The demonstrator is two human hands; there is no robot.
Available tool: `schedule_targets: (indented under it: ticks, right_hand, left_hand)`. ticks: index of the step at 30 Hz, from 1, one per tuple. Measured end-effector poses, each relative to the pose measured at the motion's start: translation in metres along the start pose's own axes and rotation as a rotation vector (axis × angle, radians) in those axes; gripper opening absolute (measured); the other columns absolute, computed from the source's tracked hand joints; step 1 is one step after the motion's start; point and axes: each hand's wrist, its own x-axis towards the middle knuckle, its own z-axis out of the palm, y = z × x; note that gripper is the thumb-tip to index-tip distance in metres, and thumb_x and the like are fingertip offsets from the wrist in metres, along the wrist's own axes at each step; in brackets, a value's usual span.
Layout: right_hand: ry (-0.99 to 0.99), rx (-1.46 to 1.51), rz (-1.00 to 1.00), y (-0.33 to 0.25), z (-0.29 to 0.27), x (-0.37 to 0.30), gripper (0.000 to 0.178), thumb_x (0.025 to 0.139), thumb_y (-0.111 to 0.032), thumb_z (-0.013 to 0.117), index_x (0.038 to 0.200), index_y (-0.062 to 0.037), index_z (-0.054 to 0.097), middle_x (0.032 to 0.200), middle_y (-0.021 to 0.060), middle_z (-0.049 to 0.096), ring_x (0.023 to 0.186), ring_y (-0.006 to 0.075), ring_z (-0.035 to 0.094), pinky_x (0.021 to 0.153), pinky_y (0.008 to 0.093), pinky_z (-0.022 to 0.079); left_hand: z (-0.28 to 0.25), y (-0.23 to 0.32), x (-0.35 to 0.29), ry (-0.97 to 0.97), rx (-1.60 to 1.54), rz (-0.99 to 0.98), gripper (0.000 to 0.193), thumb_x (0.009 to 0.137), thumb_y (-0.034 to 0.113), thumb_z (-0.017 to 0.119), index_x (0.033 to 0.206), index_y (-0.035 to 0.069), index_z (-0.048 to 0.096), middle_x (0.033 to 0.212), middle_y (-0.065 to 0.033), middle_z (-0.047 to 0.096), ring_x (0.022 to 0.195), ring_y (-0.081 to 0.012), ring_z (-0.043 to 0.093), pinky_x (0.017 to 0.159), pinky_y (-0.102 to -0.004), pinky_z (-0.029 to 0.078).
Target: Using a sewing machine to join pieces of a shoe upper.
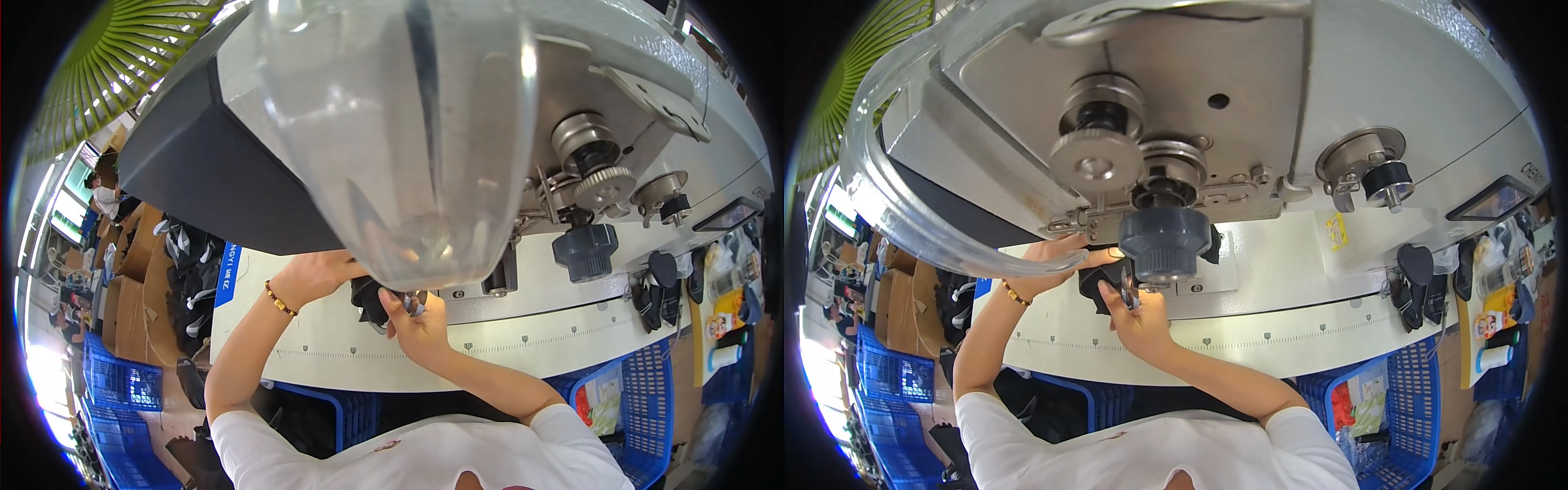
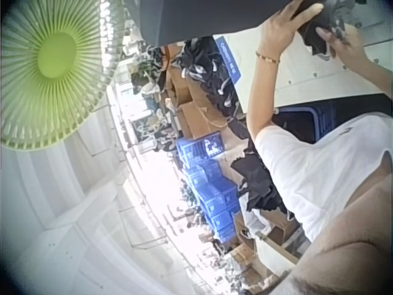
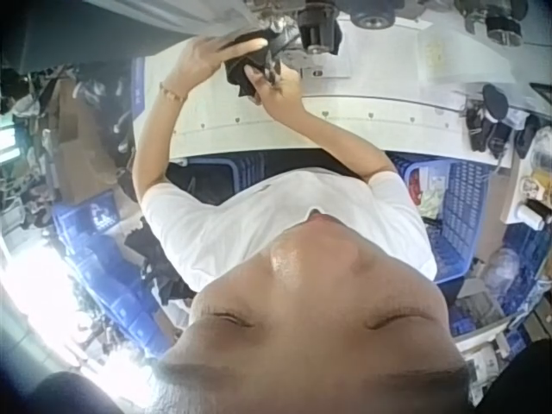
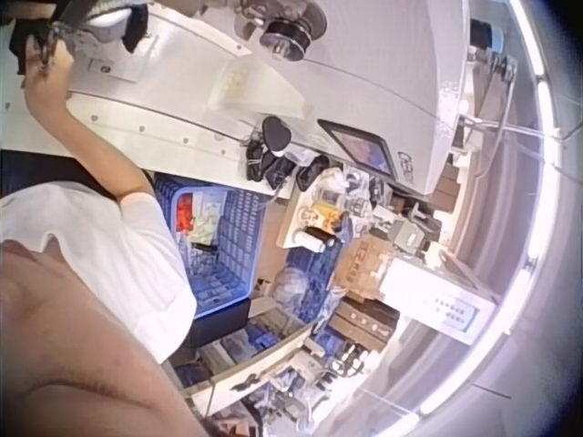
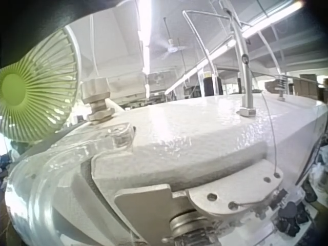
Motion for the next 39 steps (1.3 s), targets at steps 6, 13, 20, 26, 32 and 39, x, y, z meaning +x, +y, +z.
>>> schedule_targets:
  ticks: [6, 13, 20, 26, 32, 39]
  right_hand:
    - [0.063, 0.088, -0.026, 0.001, 0.007, 0.01, 0.03, 0.082, -0.022, 0.057, 0.059, -0.0031, 0.051, 0.048, -0.0032, 0.042, 0.04, 0.005, 0.043, 0.037, 0.0212, 0.036]
    - [0.104, 0.13, 0.01, -0.004, 0.015, 0.015, 0.024, 0.083, -0.019, 0.056, 0.066, -0.0035, 0.051, 0.049, -0.0039, 0.04, 0.039, 0.0055, 0.041, 0.036, 0.0213, 0.035]
    - [0.081, 0.1, -0.008, -0.003, 0.008, 0.013, 0.03, 0.082, -0.02, 0.057, 0.06, -0.0062, 0.043, 0.047, -0.0037, 0.041, 0.037, 0.005, 0.04, 0.034, 0.0203, 0.033]
    - [-0.019, 0.155, 0.029, -0.005, -0.001, 0.009, 0.008, 0.081, -0.007, 0.054, 0.075, -0.0011, 0.053, 0.056, -0.0006, 0.048, 0.041, 0.0049, 0.044, 0.035, 0.0183, 0.035]
    - [-0.068, 0.164, 0.095, -0.021, -0.02, 0.003, 0.014, 0.08, -0.013, 0.057, 0.07, -0.0049, 0.051, 0.052, -0.0045, 0.048, 0.04, 0.0014, 0.04, 0.036, 0.0179, 0.029]
    - [-0.055, 0.319, 0.201, -0.03, -0.034, -0.001, 0.011, 0.077, -0.009, 0.055, 0.082, 0.0015, 0.056, 0.071, 0.0008, 0.056, 0.061, 0.0038, 0.05, 0.054, 0.0182, 0.041]
  left_hand:
    - [0.022, -0.018, -0.009, -0.048, 0.028, -0.056, 0.052, 0.076, 0.003, 0.047, 0.119, 0.032, 0.046, 0.104, -0.0055, 0.054, 0.08, -0.0244, 0.057, 0.066, -0.032, 0.049]
    - [0.071, -0.046, -0.034, -0.033, -0.09, -0.225, 0.022, 0.077, 0.008, 0.049, 0.097, 0.007, 0.058, 0.099, -0.0064, 0.057, 0.094, -0.0214, 0.053, 0.081, -0.0314, 0.043]
    - [0.012, -0.012, -0.01, -0.076, 0.119, -0.088, 0.043, 0.075, 0.009, 0.051, 0.114, 0.025, 0.05, 0.097, -0.0061, 0.054, 0.087, -0.0215, 0.055, 0.065, -0.0287, 0.047]
    - [-0.019, 0.014, 0.006, -0.125, 0.01, -0.192, 0.055, 0.067, -0.002, 0.05, 0.115, 0.024, 0.05, 0.086, -0.0067, 0.054, 0.074, -0.0223, 0.057, 0.056, -0.0324, 0.047]
    - [-0.043, 0.049, 0.024, -0.182, 0.022, -0.206, 0.058, 0.059, -0.008, 0.052, 0.112, 0.014, 0.051, 0.101, -0.0131, 0.049, 0.088, -0.0325, 0.053, 0.067, -0.0353, 0.047]
    - [-0.062, 0.088, 0.035, -0.181, -0.088, -0.311, 0.052, 0.057, -0.009, 0.053, 0.107, 0.005, 0.05, 0.11, -0.0156, 0.044, 0.103, -0.0366, 0.046, 0.077, -0.0381, 0.046]
